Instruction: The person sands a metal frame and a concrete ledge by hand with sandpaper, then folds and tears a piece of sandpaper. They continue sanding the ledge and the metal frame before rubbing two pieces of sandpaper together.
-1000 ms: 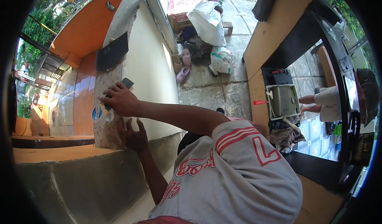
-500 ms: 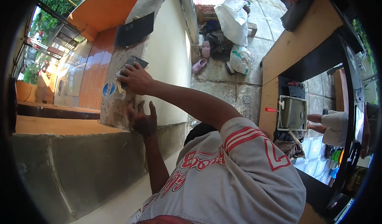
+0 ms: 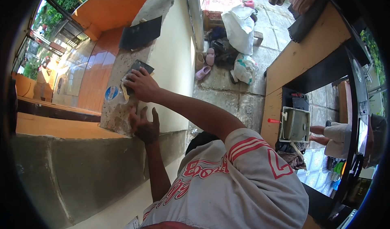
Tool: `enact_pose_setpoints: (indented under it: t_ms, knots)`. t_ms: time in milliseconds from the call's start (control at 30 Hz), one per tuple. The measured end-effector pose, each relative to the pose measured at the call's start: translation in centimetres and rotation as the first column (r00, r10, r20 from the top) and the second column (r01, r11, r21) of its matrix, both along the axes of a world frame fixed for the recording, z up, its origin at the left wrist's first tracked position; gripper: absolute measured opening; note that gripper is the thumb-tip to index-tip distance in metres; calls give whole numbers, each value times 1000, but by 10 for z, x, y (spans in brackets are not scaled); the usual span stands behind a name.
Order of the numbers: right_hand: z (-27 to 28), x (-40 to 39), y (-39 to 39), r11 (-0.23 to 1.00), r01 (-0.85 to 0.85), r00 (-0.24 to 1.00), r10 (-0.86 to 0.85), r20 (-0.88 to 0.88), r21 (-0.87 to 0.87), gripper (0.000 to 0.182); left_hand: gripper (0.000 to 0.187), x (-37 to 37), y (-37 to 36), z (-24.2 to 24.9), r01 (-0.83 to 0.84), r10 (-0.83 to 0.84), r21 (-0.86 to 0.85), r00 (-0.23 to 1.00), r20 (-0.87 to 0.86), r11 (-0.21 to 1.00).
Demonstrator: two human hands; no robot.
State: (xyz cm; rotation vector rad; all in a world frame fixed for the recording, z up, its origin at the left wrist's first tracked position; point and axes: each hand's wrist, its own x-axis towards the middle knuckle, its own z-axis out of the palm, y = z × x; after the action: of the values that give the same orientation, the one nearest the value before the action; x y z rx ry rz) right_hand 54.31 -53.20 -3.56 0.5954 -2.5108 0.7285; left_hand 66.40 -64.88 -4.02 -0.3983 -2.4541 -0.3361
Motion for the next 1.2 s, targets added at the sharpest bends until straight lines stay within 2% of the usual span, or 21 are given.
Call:
enact_pose_setpoints:
  t_ms: [133,433,667,733,767,800,833,867,933,967,1033,1200]
  knots:
    - [-1,1,-1,999,42,999,-42,-28,19,52,36,0,0,-2,-7,7,-12,1000,-5,1000]
    - [-2,1,14,983,181,983,-182,24,42,54,32,1,1,-1,-16,14,-54,999,-39,998]
    - [2,7,17,986,161,985,-164,60,43,54,31,1,1,0,-12,12,-32,1000,2,999]
    - [0,17,19,975,194,981,-193,16,-106,57,29,3,0,2,-23,23,-36,1000,2,999]
    - [-1,23,21,977,184,983,-184,14,-107,57,29,4,1,3,-12,13,-18,1000,25,1000]
    - [-6,29,22,895,269,960,-278,26,-356,60,29,4,1,4,-5,5,2,999,48,1000]
    - [-16,33,20,746,331,930,-361,67,-578,63,29,3,1,3,-20,20,3,999,50,1000]
    - [-26,36,15,752,320,936,-346,68,-577,63,31,1,1,1,-19,19,22,999,35,1000]
    - [-49,42,4,577,423,898,-372,236,-699,70,34,2,-2,-2,-24,23,32,999,24,999]
    - [-55,49,-4,573,422,899,-367,240,-703,70,36,1,-3,-2,-16,14,54,999,35,998]
    - [-57,63,-16,679,376,925,-236,298,-630,70,38,0,-6,-2,-8,4,74,999,43,997]
    - [-48,46,-24,615,372,928,-255,272,-695,70,40,0,-9,-1,20,-24,83,999,48,996]
